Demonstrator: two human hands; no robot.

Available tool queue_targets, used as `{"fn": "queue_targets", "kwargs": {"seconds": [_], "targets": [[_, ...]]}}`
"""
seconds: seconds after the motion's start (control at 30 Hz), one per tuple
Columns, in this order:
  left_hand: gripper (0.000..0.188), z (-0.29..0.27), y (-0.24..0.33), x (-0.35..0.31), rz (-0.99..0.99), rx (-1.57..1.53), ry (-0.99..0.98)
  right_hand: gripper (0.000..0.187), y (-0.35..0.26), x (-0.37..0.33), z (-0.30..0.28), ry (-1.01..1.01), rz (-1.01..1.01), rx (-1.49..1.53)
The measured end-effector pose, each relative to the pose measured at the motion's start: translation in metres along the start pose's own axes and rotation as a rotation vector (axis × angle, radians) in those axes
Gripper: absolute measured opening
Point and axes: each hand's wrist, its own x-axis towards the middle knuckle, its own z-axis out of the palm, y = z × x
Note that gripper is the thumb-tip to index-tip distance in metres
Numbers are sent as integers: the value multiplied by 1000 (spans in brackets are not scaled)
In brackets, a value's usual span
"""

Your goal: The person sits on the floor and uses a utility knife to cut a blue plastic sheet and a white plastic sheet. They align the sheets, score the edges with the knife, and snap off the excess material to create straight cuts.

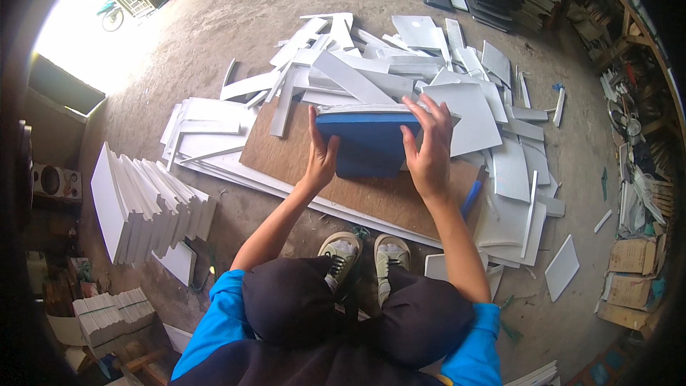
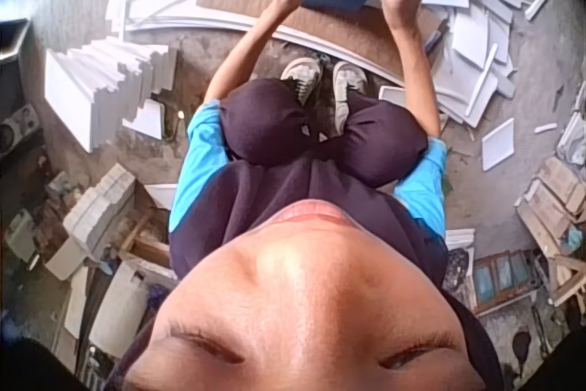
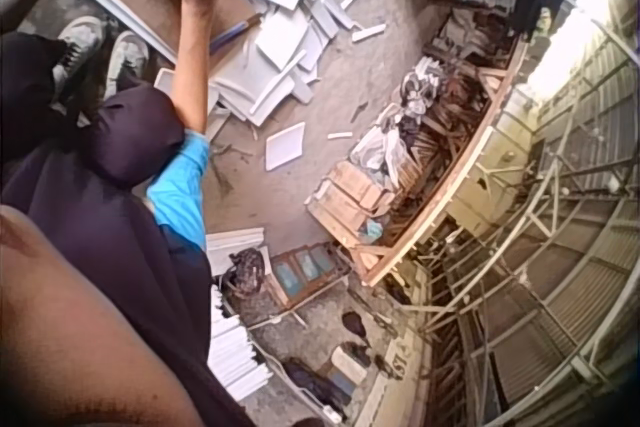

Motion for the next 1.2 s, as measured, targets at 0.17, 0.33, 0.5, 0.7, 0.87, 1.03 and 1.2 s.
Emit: {"fn": "queue_targets", "kwargs": {"seconds": [0.17,0.33,0.5,0.7,0.87,1.03,1.2], "targets": [[64,2,1,1,1,-17,20,38,3,2,3,-14,8,86],[63,2,1,2,36,11,31,35,3,2,3,-6,-2,91],[61,5,2,0,43,11,60,36,4,0,0,-24,-33,61],[60,6,0,-7,38,5,91,44,-18,14,-6,-180,-103,-103],[61,7,-11,-12,-9,-62,62,51,-24,20,-1,-333,-140,-205],[51,12,-29,-33,-107,-12,-12,42,-18,21,-1,-311,-107,-113],[37,-2,-50,-61,-184,122,-205,30,1,19,-21,-178,23,-22]]}}
